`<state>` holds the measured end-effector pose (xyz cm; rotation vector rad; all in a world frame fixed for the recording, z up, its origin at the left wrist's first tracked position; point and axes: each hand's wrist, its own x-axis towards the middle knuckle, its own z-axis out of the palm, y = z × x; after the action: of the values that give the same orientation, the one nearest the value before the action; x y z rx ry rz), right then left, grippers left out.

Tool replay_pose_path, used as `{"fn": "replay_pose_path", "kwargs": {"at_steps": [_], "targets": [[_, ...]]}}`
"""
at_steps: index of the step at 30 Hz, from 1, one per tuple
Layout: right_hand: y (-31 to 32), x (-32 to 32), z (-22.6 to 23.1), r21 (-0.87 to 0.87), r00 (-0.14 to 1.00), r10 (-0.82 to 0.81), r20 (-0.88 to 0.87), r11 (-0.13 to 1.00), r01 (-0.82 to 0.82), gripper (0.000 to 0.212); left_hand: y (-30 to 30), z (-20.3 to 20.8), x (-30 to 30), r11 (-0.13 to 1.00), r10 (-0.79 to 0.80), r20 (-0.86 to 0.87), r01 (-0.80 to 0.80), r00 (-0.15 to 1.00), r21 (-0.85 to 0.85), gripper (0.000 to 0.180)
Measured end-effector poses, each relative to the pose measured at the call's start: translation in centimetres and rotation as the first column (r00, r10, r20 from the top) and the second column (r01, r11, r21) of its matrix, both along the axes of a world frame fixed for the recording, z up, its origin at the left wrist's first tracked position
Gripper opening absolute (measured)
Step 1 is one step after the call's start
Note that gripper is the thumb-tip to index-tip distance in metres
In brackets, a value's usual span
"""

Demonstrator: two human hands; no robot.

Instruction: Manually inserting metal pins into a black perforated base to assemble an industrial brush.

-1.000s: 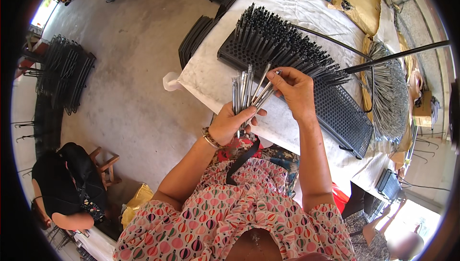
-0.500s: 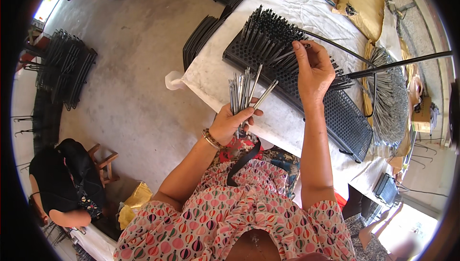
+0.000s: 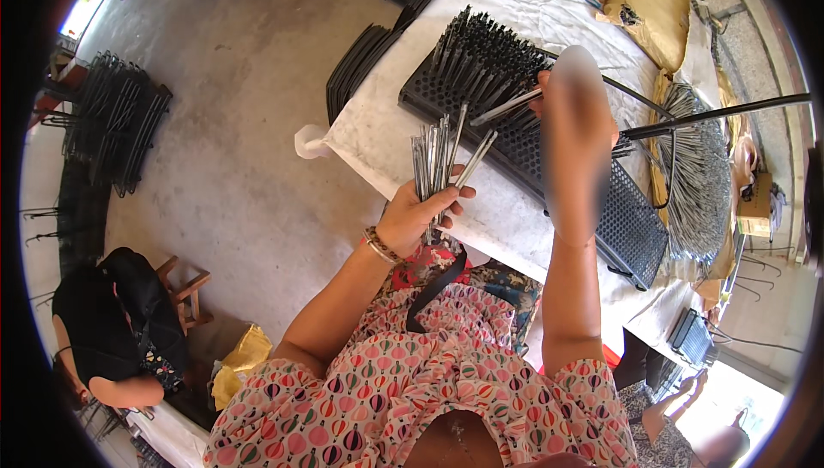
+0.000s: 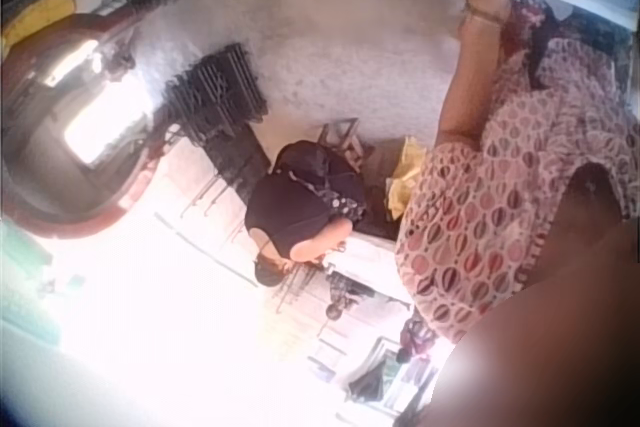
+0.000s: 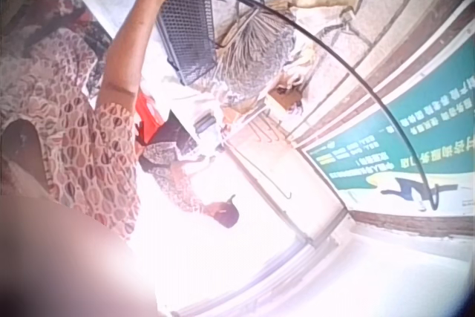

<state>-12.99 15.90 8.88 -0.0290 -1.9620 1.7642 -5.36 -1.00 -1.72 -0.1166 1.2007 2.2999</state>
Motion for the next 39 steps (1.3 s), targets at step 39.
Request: {"fn": "replay_pose_path", "kwargs": {"at_steps": [39], "targets": [[-0.3, 3.5, -5.0, -0.064, 0.856, 0.163, 0.491, 0.986, -0.151, 0.022, 0.7, 1.0, 0.7, 0.997, 0.080, -0.044, -0.080, 0.996, 0.001, 0.023]]}}
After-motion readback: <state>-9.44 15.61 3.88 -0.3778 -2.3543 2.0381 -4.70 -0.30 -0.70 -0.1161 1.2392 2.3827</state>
